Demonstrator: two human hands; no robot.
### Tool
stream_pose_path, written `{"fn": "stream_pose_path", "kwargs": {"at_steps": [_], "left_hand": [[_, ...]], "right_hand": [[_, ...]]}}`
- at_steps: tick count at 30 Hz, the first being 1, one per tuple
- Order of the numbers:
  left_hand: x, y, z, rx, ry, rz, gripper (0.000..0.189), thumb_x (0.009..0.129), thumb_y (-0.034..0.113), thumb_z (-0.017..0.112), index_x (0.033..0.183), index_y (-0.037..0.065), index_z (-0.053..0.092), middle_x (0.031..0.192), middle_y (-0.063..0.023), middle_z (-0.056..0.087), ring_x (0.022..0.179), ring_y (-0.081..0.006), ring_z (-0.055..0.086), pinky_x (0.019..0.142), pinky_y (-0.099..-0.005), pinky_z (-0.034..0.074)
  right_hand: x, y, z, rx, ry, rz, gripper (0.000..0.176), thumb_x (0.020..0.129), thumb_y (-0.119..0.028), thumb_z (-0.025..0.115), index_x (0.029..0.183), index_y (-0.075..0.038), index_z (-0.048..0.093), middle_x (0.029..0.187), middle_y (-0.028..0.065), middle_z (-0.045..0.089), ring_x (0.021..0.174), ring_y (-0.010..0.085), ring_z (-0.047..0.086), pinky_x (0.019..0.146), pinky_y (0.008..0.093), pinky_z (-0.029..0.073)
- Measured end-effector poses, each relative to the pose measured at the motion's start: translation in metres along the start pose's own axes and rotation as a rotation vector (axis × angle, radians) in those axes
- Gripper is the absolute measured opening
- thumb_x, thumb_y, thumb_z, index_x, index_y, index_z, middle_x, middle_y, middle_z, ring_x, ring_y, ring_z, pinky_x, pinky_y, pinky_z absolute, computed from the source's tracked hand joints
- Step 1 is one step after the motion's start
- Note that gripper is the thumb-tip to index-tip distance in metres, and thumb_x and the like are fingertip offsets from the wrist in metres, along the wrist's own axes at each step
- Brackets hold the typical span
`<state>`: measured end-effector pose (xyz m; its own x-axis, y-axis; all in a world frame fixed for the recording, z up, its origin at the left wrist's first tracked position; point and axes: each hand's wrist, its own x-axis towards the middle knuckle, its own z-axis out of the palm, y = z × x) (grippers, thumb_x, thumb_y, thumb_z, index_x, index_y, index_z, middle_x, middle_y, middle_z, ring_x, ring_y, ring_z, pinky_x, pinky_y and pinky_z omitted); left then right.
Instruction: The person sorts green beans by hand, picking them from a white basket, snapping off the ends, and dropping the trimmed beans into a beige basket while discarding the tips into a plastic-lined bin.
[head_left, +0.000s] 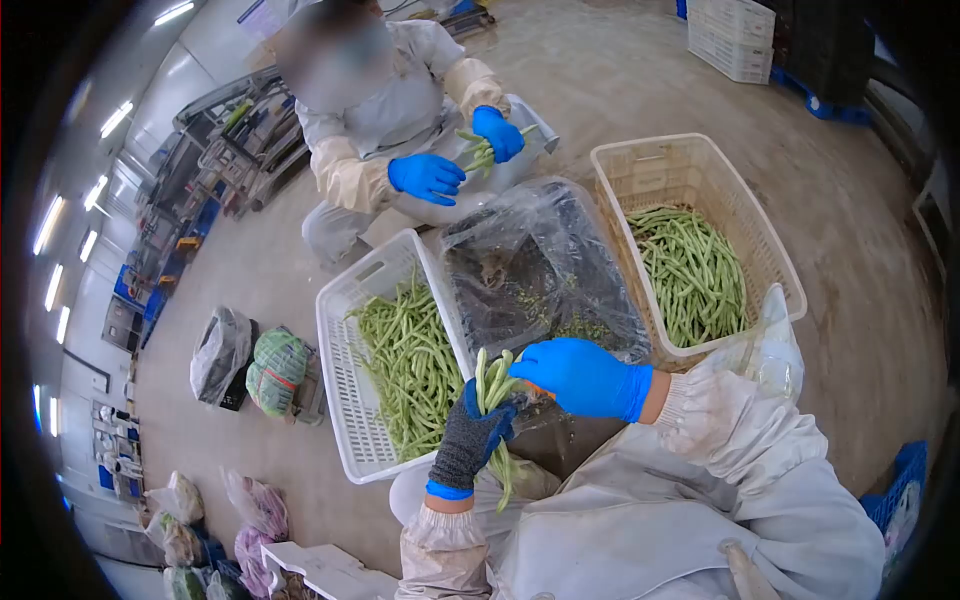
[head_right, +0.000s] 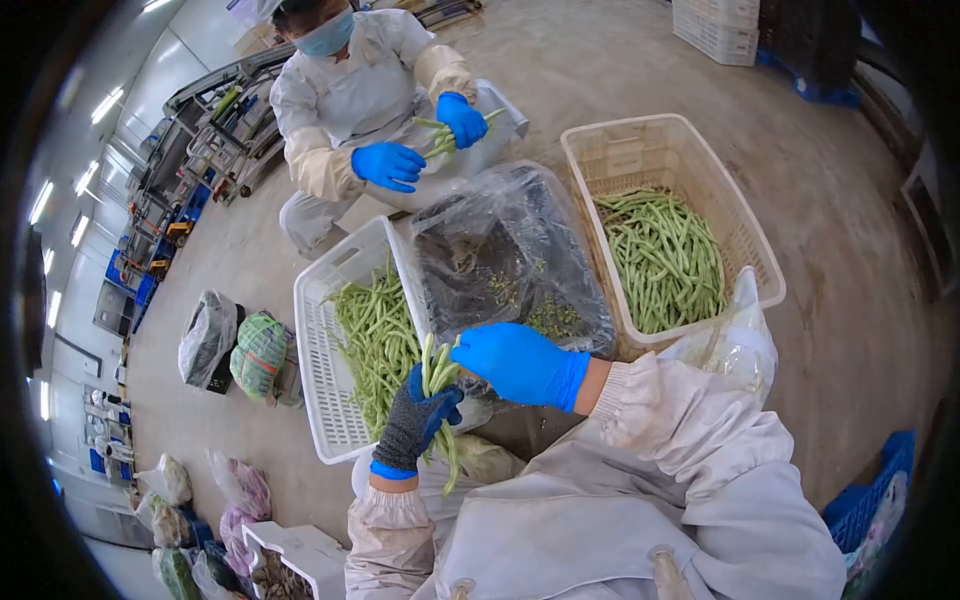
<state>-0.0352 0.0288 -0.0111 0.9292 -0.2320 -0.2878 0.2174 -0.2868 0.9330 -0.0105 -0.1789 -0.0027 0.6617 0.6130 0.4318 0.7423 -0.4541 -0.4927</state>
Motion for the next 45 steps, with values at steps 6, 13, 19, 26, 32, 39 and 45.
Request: {"fn": "stream_pose_path", "kwargs": {"at_steps": [6, 13, 19, 26, 32, 39, 45], "left_hand": [[-0.001, -0.002, 0.007, -0.082, -0.025, 0.039, 0.044, 0.081, 0.005, 0.060, 0.121, 0.000, 0.044, 0.079, -0.0078, 0.059, 0.058, -0.0128, 0.056, 0.052, -0.0274, 0.047], [-0.007, 0.002, 0.004, -0.127, -0.065, 0.044, 0.045, 0.081, 0.008, 0.061, 0.123, 0.001, 0.044, 0.081, -0.0077, 0.059, 0.059, -0.0127, 0.055, 0.052, -0.0278, 0.047], [-0.003, -0.005, 0.005, -0.005, 0.015, -0.011, 0.039, 0.080, 0.008, 0.064, 0.114, 0.000, 0.047, 0.081, -0.0081, 0.060, 0.060, -0.0137, 0.056, 0.054, -0.0281, 0.048], [-0.008, 0.010, 0.009, -0.194, -0.165, -0.003, 0.045, 0.081, 0.009, 0.064, 0.122, 0.001, 0.046, 0.090, -0.0063, 0.060, 0.068, -0.0125, 0.059, 0.061, -0.0267, 0.050], [-0.009, 0.013, 0.008, -0.267, -0.170, -0.001, 0.046, 0.083, 0.008, 0.061, 0.125, 0.002, 0.045, 0.093, -0.0061, 0.061, 0.069, -0.0116, 0.058, 0.060, -0.0253, 0.050], [0.011, -0.014, 0.014, 0.264, 0.128, 0.163, 0.058, 0.079, 0.013, 0.061, 0.132, 0.004, 0.040, 0.111, -0.0224, 0.058, 0.101, -0.0370, 0.058, 0.082, -0.0401, 0.048], [0.012, -0.012, 0.020, 0.395, 0.279, 0.302, 0.046, 0.082, 0.005, 0.059, 0.126, 0.003, 0.046, 0.086, -0.0097, 0.061, 0.061, -0.0138, 0.057, 0.056, -0.0277, 0.048]], "right_hand": [[-0.002, 0.007, 0.024, 0.005, 0.221, -0.006, 0.025, 0.076, -0.003, 0.055, 0.100, -0.004, 0.058, 0.084, 0.0142, 0.056, 0.076, 0.0319, 0.057, 0.067, 0.0394, 0.048], [-0.032, 0.104, 0.038, -0.261, 0.239, 0.361, 0.031, 0.079, -0.005, 0.057, 0.110, -0.004, 0.059, 0.097, 0.0163, 0.059, 0.088, 0.0363, 0.056, 0.077, 0.0425, 0.047], [0.004, 0.024, -0.010, -0.142, 0.326, 0.094, 0.036, 0.073, -0.003, 0.058, 0.109, -0.008, 0.060, 0.103, 0.0151, 0.056, 0.096, 0.0367, 0.054, 0.081, 0.0431, 0.046], [0.004, 0.039, 0.012, 0.481, 0.007, 0.213, 0.025, 0.082, -0.006, 0.061, 0.108, -0.007, 0.060, 0.102, 0.0079, 0.060, 0.093, 0.0202, 0.057, 0.082, 0.0332, 0.047], [-0.007, 0.048, 0.011, 1.045, 0.002, 0.493, 0.018, 0.088, -0.005, 0.059, 0.106, -0.004, 0.060, 0.101, 0.0039, 0.061, 0.095, 0.0120, 0.055, 0.084, 0.0284, 0.046], [-0.024, 0.036, 0.029, 1.025, 0.090, 0.561, 0.030, 0.089, -0.012, 0.058, 0.117, -0.002, 0.054, 0.108, 0.0093, 0.061, 0.101, 0.0165, 0.058, 0.087, 0.0309, 0.047], [-0.023, 0.003, 0.024, 1.344, 0.117, 0.973, 0.036, 0.093, -0.027, 0.053, 0.118, -0.002, 0.055, 0.106, 0.0106, 0.063, 0.098, 0.0196, 0.061, 0.083, 0.0321, 0.049]]}}
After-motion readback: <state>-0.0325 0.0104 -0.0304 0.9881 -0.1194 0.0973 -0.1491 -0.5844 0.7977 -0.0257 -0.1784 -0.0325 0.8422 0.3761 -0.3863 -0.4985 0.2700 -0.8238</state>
